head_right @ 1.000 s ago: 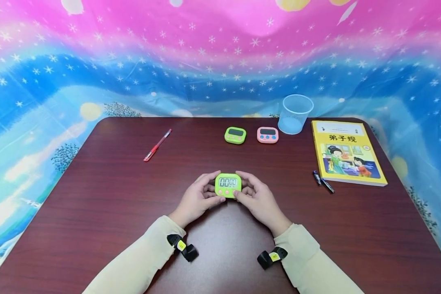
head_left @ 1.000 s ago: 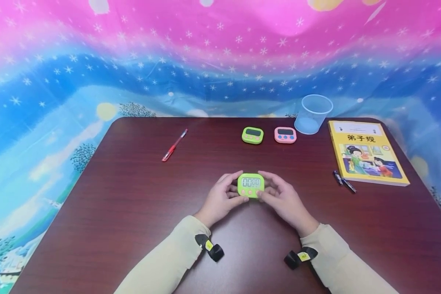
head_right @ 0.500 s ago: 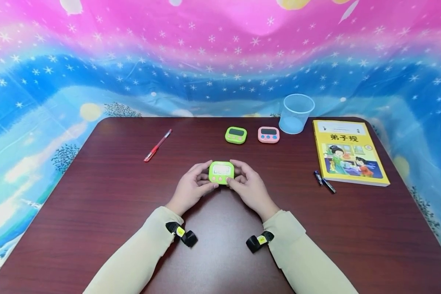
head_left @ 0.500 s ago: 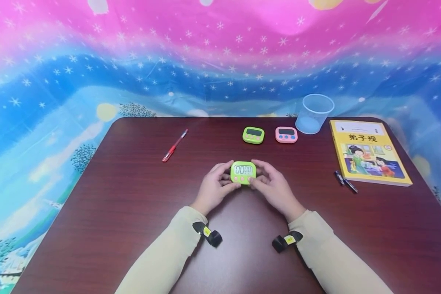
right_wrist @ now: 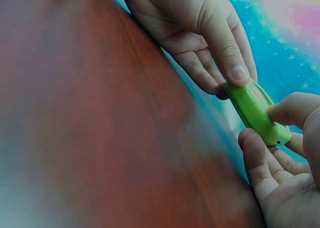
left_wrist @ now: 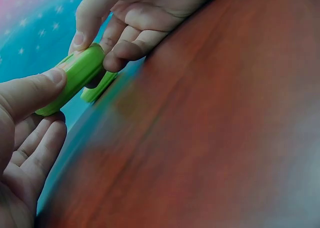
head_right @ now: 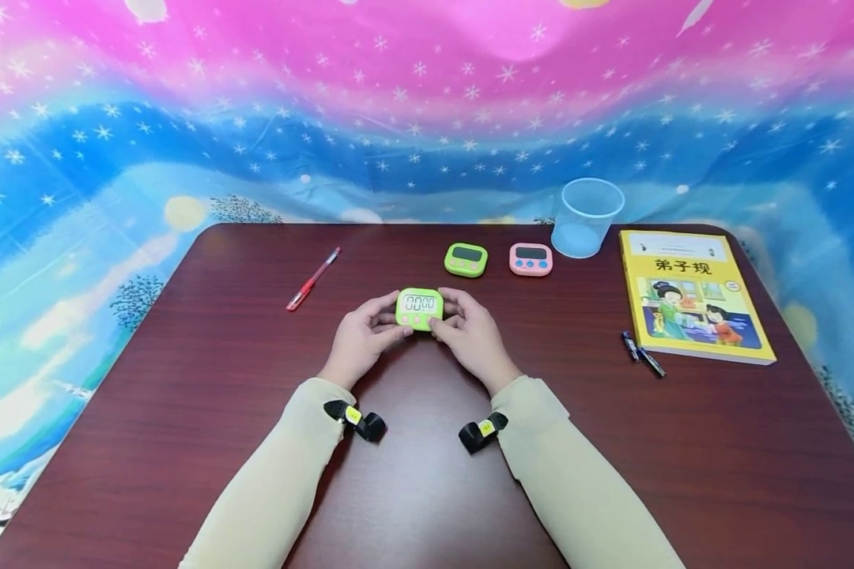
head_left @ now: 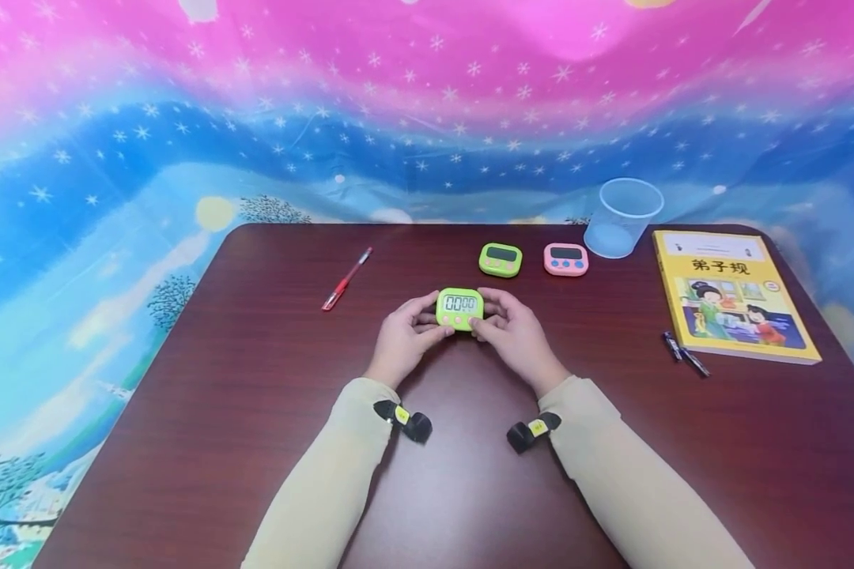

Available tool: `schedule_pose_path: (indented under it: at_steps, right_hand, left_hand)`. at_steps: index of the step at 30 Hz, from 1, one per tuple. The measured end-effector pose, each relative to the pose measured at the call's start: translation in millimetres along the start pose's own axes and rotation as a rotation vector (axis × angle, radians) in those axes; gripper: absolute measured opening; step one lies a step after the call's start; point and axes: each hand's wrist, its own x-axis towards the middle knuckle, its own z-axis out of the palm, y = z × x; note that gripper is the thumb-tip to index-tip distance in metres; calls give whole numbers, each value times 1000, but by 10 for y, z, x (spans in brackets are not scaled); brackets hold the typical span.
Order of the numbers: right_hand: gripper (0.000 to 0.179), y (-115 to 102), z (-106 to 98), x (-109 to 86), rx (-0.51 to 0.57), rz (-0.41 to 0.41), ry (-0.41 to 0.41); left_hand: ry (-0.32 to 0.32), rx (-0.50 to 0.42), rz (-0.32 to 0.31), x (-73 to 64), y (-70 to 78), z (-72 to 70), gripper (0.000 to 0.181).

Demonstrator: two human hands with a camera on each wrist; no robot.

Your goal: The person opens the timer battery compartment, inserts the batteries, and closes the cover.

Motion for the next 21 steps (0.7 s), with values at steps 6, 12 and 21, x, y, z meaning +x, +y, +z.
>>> schedule_pose_path:
  at_steps: [6,12,21]
  right_hand:
    - [52,2,121,203,-23,31,48]
    - [53,-34,266,396,-84,51,91]
    - [50,-99,411,682,-232,38,185]
  left_hand:
    - [79,23,-28,140,-71,-67,59]
    - [163,69,-41,270,-136,-169,51]
    - [212,202,-122,488,-172,-218,48]
